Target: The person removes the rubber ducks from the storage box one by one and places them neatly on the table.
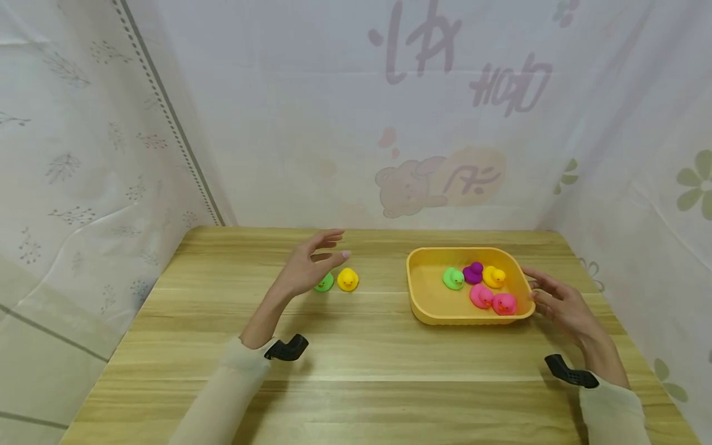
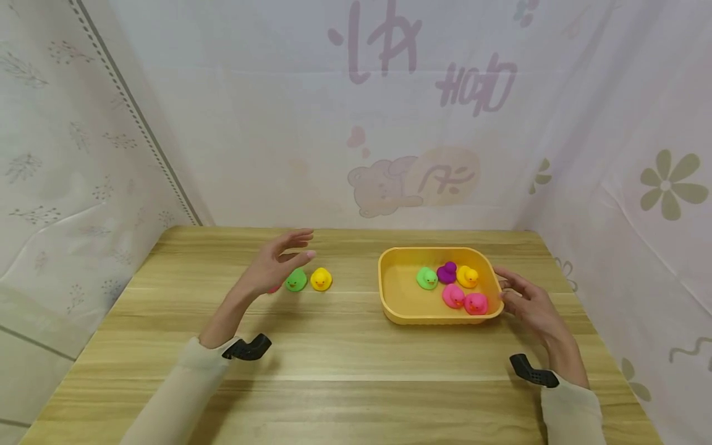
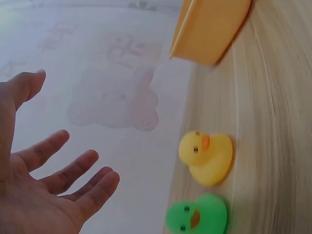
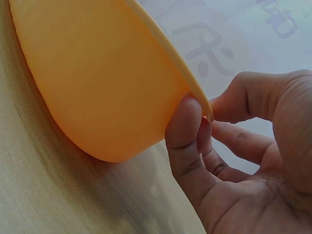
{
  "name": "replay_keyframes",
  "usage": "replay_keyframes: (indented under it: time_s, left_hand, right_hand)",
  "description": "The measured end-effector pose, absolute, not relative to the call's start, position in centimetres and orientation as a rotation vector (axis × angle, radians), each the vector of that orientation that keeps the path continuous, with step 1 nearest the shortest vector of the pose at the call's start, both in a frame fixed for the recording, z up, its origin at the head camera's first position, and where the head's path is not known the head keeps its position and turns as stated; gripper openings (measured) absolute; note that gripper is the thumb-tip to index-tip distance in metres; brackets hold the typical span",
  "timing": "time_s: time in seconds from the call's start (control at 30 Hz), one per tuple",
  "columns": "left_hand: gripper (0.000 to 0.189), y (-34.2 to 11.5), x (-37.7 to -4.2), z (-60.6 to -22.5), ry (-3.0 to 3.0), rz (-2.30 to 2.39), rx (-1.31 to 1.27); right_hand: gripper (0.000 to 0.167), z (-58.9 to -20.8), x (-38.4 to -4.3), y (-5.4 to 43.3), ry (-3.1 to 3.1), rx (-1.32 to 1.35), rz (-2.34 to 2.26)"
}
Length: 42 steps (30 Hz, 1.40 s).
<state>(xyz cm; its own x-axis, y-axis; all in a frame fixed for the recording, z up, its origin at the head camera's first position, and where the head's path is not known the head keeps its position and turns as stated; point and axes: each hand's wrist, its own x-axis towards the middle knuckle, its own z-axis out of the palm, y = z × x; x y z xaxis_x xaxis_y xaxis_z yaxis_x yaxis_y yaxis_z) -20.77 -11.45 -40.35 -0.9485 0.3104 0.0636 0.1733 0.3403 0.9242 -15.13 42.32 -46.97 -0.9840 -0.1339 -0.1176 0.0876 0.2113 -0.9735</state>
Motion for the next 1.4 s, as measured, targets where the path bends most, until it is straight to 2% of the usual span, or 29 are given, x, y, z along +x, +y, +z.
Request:
replay_keyframes:
  time_s: [0.6,1.1,1.4]
  left_hand:
    - [0.059,-4.4,-21.9,-41.1,2.354,1.666,0.693]
    - [0.064,0.8,-22.3,-41.8,2.257,1.586,0.793]
    - [0.065,3.8,-22.5,-41.6,2.309,1.447,0.764]
  right_hand:
    - [0.061,-47.0,-15.2,42.5,2.318,-0.006,-1.839]
    - [0.061,-46.8,-15.1,42.4,2.315,-0.025,-1.843]
    - [0.061,-46.9,-15.2,42.4,2.330,-0.001,-1.814]
